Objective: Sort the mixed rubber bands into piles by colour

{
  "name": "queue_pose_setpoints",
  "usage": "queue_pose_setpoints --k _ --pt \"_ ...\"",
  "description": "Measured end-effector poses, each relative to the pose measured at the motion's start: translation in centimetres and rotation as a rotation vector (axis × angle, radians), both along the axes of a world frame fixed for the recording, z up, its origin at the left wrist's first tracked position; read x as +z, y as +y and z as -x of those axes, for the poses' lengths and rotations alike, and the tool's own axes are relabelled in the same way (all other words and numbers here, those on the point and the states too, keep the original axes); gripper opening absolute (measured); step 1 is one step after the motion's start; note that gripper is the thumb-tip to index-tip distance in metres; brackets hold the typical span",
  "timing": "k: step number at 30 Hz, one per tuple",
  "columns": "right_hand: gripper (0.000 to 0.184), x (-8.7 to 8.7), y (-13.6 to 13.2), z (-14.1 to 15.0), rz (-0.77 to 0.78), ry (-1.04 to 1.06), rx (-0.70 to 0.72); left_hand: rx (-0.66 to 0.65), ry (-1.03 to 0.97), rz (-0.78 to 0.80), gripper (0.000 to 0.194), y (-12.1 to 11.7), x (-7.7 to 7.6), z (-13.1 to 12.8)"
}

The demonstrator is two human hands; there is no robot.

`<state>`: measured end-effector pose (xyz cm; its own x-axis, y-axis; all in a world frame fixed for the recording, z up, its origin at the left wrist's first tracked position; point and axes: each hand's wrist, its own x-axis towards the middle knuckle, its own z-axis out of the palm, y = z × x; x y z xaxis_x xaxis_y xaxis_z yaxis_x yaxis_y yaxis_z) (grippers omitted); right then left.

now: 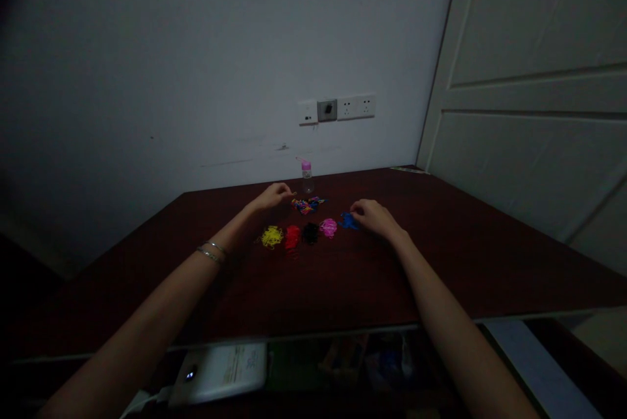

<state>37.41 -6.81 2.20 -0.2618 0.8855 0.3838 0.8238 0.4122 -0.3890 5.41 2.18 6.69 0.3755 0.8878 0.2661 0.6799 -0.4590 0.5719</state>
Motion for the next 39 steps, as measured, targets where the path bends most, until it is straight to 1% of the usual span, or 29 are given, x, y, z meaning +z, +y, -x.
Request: queue_pose_setpoints --k 4,6,8,11,15,21,24,27,31,34,36,37,39 --pt "0.021 -0.1 0.1 0.0 0.0 -0.016 0.006 -0.038 -0.016 -0.006 0.018 -0.6 1.2 0.5" --pt "0.021 -0.1 0.1 0.1 0.001 -0.031 0.012 -0.052 -0.009 0.026 0.019 -0.9 1.5 1.0" --pt "0.021 0.0 0.1 0.1 0.002 -0.043 0.014 -0.076 0.009 0.092 0.018 -1.2 1.6 1.8" --pt "0.02 0.1 0.0 0.3 0.0 -0.048 0.009 -0.093 0.045 0.236 0.013 -1.6 1.4 3.1" --pt "0.021 0.4 -0.3 0.5 -0.018 -0.061 0.011 -0.073 0.059 0.384 0.01 -2.2 0.7 4.8" --pt "0.021 0.3 -0.3 0.5 -0.003 -0.055 0.012 -0.091 0.128 0.535 0.014 -2.6 -0.2 6.3" --pt "0.02 0.2 -0.1 0.4 0.004 -0.041 0.023 -0.057 0.118 0.584 0.012 -2.8 -0.4 6.4" --pt "0.02 0.2 -0.2 0.4 0.005 -0.037 0.025 -0.03 0.099 0.612 0.012 -2.9 -0.6 6.5" --pt "0.02 0.2 -0.3 0.4 0.011 -0.045 0.023 0.015 0.088 0.624 0.017 -2.9 -0.7 6.7" --pt "0.02 0.3 -0.3 0.4 0.023 -0.054 0.027 -0.029 0.078 0.615 0.018 -2.6 -0.9 7.1" --pt "0.021 0.3 -0.3 0.5 0.03 -0.061 0.022 -0.046 0.041 0.598 0.017 -2.2 -1.2 7.4" --pt "0.022 0.3 -0.3 0.5 0.034 -0.067 0.018 -0.035 0.01 0.58 0.017 -2.0 -1.5 7.5" --pt "0.022 0.4 -0.3 0.6 0.044 -0.078 0.008 0.034 -0.069 0.517 0.017 -1.3 -2.3 7.8"
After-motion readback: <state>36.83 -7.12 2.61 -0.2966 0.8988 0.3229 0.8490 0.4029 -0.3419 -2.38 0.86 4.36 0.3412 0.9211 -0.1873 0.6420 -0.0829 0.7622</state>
